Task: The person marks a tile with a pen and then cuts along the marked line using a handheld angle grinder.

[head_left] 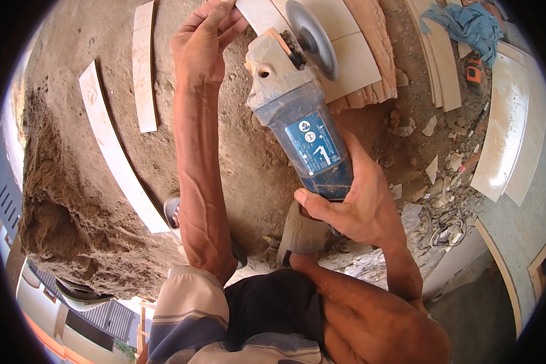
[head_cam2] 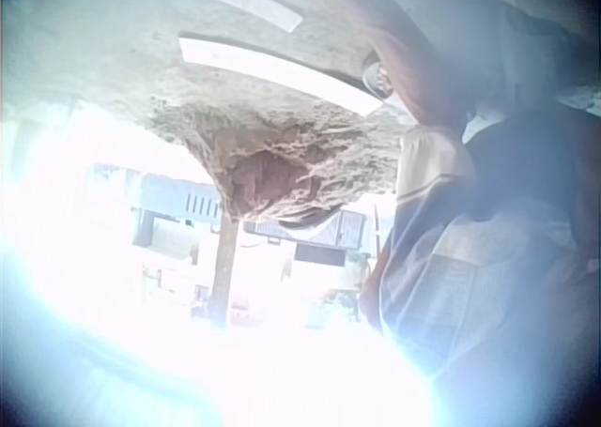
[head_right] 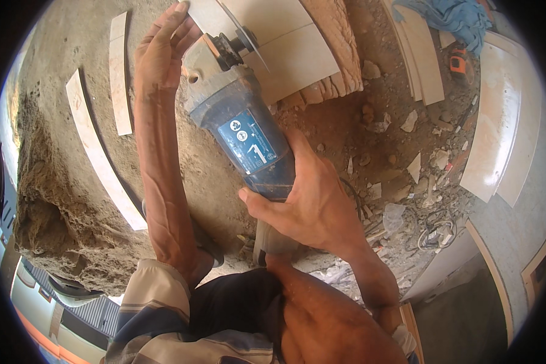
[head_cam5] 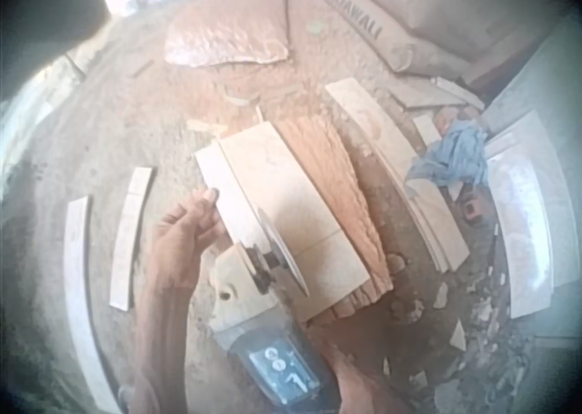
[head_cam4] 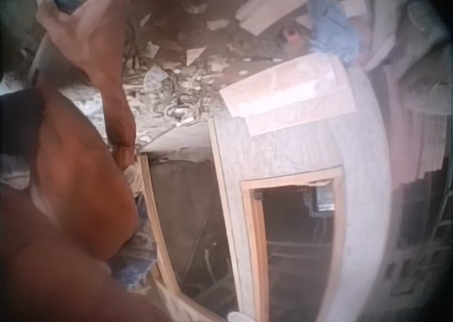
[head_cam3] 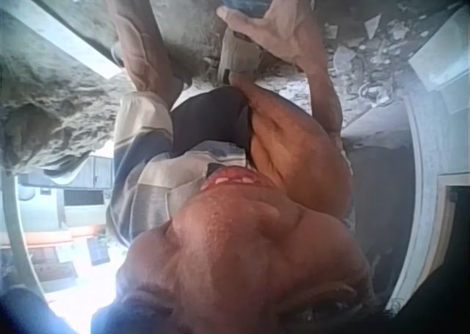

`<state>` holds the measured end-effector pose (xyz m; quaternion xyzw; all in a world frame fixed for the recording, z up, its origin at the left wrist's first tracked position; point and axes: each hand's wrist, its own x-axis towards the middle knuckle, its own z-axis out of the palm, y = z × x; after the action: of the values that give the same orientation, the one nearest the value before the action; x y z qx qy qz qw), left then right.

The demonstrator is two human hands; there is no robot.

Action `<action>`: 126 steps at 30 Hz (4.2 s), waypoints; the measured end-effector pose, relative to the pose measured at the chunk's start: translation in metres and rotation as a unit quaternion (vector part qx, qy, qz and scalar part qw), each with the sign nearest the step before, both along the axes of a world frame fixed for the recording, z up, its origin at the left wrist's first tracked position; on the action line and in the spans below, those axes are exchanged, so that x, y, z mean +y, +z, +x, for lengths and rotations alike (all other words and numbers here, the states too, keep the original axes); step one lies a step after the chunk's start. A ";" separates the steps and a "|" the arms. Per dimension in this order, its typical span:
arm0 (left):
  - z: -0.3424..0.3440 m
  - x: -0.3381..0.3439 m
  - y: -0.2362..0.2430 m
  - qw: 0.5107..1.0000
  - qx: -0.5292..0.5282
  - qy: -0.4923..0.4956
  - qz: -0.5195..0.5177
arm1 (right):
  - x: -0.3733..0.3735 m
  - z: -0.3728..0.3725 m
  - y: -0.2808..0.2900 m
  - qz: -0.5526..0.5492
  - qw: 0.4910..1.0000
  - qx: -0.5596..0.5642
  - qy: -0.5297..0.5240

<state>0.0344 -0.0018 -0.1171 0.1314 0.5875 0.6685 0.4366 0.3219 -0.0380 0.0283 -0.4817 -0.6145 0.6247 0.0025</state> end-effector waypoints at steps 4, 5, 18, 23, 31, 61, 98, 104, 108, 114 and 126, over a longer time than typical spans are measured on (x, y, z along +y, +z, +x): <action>0.004 -0.003 0.006 1.000 0.018 0.009 -0.003 | 0.000 0.003 0.005 -0.017 0.999 -0.035 0.013; 0.009 0.000 0.011 1.000 0.016 0.013 -0.011 | 0.000 0.004 0.006 -0.021 0.999 -0.037 0.011; 0.006 -0.004 0.018 0.997 -0.057 0.046 -0.005 | 0.032 -0.031 0.006 0.064 0.996 0.050 -0.025; -0.005 -0.012 -0.001 0.992 -0.103 0.033 0.062 | 0.065 -0.083 0.002 0.060 0.997 0.042 0.009; 0.003 -0.010 -0.001 0.998 -0.039 0.047 -0.015 | 0.083 -0.115 -0.025 0.073 0.994 0.082 0.001; 0.024 -0.018 0.084 0.998 -0.050 0.029 -0.003 | 0.082 -0.123 -0.040 0.101 0.993 0.068 0.008; 0.007 -0.014 0.046 0.995 0.073 -0.039 -0.061 | 0.079 -0.118 -0.037 0.073 0.995 0.065 0.002; 0.009 -0.009 0.057 0.990 0.070 -0.038 -0.117 | 0.082 -0.119 -0.033 0.057 0.997 0.050 0.005; 0.005 -0.016 0.045 0.988 0.088 -0.051 -0.116 | 0.081 -0.118 -0.034 0.056 0.997 0.058 0.003; 0.007 -0.015 0.043 0.993 0.084 -0.042 -0.073 | 0.081 -0.117 -0.035 0.068 0.996 0.061 0.006; 0.008 -0.015 0.042 0.992 0.092 -0.044 -0.078 | 0.081 -0.116 -0.036 0.065 0.996 0.061 0.008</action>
<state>0.0427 -0.0171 -0.0748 0.1838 0.6692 0.5862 0.4181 0.2062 0.0429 -0.0078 -0.4366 -0.6564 0.6116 0.0669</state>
